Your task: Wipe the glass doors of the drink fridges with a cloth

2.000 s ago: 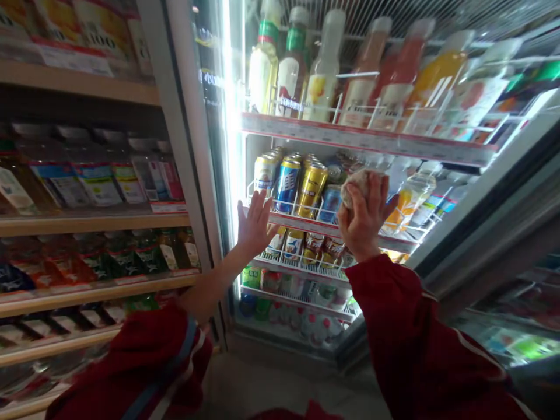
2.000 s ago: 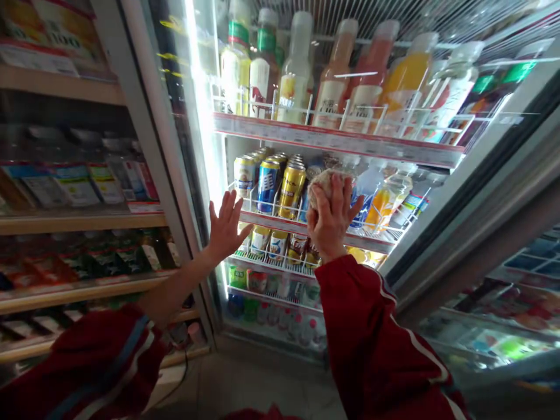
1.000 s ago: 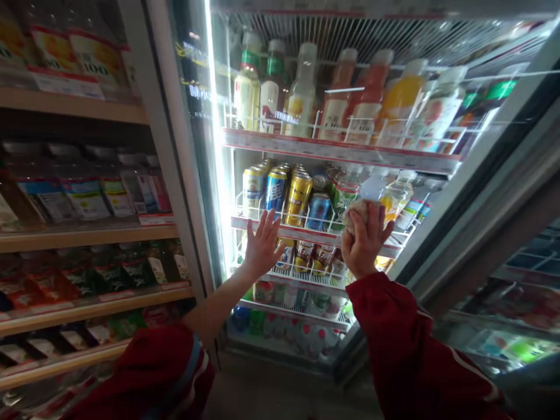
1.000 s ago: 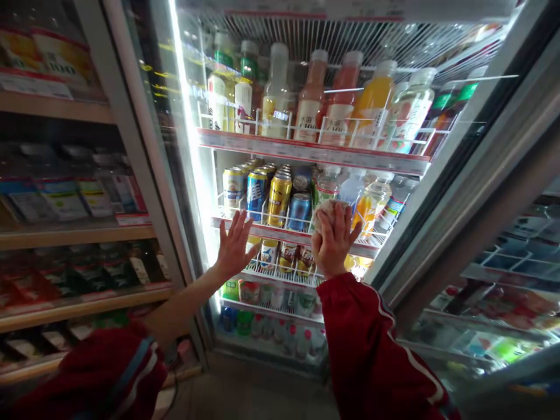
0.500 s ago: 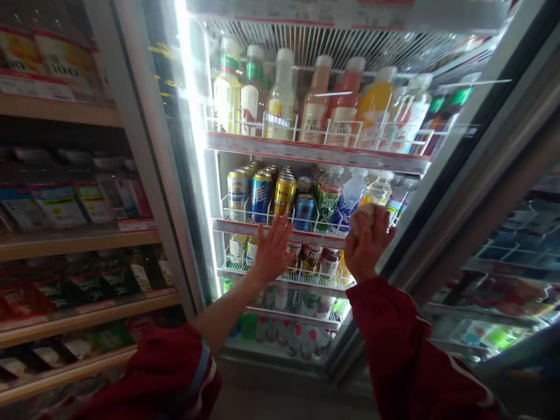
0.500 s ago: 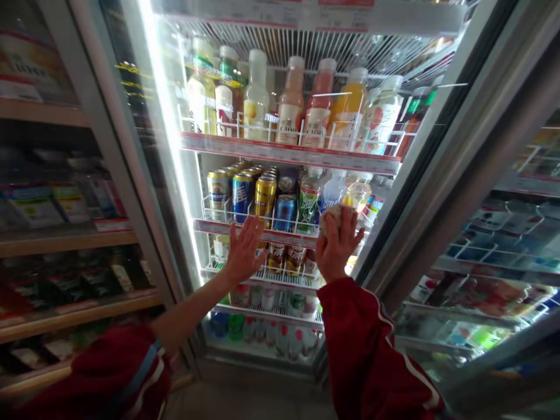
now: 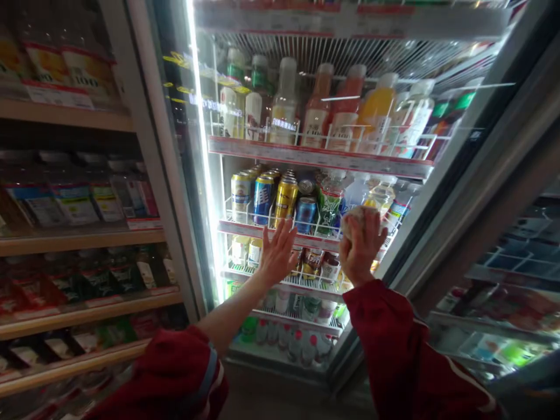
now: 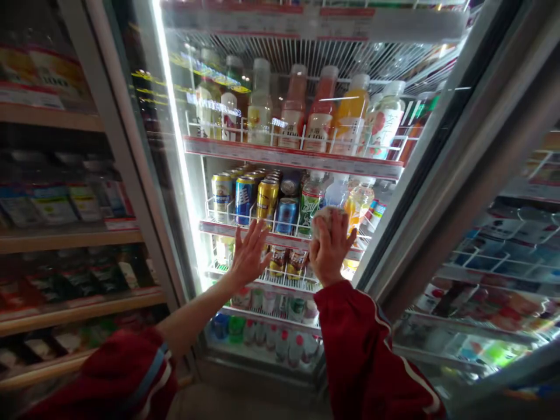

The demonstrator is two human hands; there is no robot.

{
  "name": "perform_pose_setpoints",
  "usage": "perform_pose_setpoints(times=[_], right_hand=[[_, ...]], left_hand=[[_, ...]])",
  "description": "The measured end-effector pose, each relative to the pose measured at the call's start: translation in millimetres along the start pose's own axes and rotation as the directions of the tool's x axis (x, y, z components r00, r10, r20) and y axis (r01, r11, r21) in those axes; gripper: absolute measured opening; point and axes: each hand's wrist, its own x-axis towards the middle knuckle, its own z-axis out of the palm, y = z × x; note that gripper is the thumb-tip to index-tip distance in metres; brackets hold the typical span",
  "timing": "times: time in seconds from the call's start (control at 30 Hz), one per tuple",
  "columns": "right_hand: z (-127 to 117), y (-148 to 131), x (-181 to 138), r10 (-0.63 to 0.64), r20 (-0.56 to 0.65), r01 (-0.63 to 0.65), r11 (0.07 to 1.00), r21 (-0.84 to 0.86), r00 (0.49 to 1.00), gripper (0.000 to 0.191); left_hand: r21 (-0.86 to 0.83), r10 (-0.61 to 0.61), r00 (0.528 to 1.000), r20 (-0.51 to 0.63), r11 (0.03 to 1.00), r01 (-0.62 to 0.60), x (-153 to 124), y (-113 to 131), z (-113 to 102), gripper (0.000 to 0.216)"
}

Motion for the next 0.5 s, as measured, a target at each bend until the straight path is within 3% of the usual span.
perform_pose_setpoints(times=[0.1,0.17,0.37,0.5], right_hand=[[3,-23,-11,-0.149,0.128,0.143,0.988,0.057,0.98,0.043],[3,-24,-13,-0.187,0.135,0.178,0.981,0.078,0.973,0.041],[-8,15,7,0.02,-0.047,-0.02,1.0,0.005,0.999,0.049],[-4,-4,7,-0.048,0.022,0.047,0.999,0.02,0.999,0.047]], left_hand=[[0.01,0.042,0.999,-0.003,0.999,-0.042,4,8,2,0.066],[0.023,0.056,0.998,-0.01,0.998,-0.056,8,9,2,0.066],[0.033,0.032,0.998,-0.056,0.999,-0.031,17,-1,-1,0.07],[0.015,0.041,0.998,-0.05,0.999,-0.04,23,4,0,0.071]])
